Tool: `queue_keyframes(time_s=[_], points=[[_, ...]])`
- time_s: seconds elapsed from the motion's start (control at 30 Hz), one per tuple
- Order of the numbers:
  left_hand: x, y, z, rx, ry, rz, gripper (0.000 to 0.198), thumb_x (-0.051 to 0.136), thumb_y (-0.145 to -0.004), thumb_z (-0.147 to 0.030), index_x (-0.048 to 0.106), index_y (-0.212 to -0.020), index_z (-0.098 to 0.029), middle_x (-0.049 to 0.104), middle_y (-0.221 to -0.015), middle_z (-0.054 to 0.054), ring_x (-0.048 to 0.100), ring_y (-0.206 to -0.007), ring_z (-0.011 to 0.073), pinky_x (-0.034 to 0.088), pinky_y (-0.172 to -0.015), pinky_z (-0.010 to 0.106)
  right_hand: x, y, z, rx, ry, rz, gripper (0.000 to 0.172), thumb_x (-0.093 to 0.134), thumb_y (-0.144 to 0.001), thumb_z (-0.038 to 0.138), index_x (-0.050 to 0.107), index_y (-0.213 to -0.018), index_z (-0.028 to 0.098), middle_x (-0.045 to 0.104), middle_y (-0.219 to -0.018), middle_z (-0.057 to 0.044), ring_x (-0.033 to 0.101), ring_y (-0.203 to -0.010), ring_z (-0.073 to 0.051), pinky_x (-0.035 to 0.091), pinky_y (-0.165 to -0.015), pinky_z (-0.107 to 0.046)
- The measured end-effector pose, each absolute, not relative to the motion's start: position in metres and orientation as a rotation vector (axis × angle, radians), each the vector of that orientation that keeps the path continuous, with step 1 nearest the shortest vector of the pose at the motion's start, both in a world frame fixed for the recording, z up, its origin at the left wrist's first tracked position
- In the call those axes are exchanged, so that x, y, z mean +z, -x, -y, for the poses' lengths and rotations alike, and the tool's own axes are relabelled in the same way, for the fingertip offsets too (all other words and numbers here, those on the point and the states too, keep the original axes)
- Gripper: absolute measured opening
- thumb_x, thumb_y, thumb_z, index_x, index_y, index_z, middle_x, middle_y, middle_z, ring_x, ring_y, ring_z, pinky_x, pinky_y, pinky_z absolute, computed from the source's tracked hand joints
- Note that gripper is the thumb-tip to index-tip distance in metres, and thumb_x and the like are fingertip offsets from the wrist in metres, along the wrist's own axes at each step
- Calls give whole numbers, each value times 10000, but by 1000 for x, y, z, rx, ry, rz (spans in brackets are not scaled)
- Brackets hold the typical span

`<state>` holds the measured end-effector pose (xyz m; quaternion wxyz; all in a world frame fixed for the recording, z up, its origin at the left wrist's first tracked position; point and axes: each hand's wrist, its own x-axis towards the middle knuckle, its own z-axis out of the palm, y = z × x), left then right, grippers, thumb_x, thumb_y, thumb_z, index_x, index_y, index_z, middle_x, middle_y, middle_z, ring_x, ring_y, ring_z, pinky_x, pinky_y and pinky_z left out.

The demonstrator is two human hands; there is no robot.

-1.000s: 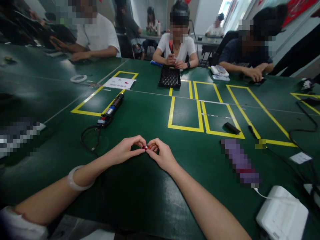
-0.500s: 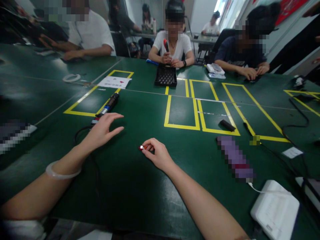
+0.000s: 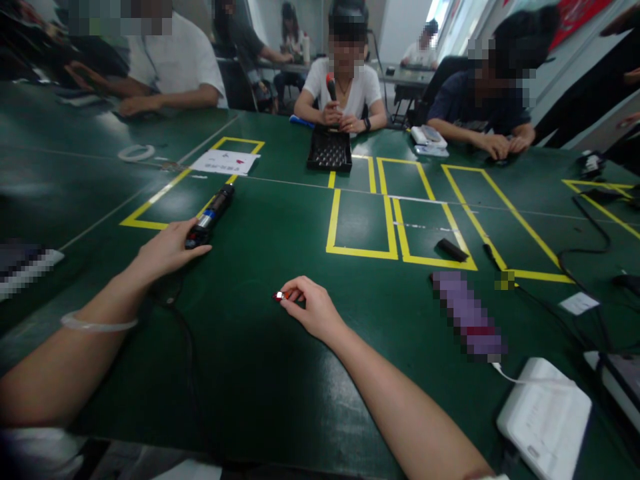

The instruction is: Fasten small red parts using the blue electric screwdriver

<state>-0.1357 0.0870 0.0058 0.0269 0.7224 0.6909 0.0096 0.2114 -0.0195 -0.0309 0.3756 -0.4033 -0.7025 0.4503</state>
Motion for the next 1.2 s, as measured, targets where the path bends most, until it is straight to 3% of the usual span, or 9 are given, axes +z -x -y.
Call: queue_keyframes(time_s=[0.27,0.63,1.2], points=[[7,135,-89,-33,-2275,-2060,642,580,-834,-463,454,-1320,-62,543,-1158,171,534,-1058,280,448,-908,368,-30,-212,19,1125,1043,1810,94,633,-844,177,629,-935,198,636,-863,-10,599,-751,-131,458,-698,-266],[2,97,-64,63,-2246,-2163,733,531,-799,-553,415,-1383,-125,510,-1246,196,571,-1075,350,496,-815,416,-34,-211,19,1105,1039,1826,96,632,-855,185,630,-949,205,637,-889,-13,602,-774,-137,457,-707,-272],[7,8,-1,172,-2522,-1782,641,526,-834,-434,378,-1390,-152,515,-1241,149,547,-1078,287,526,-776,359,-34,-210,19,972,1034,1802,76,594,-854,167,553,-906,204,582,-852,-10,560,-717,-134,445,-664,-263]])
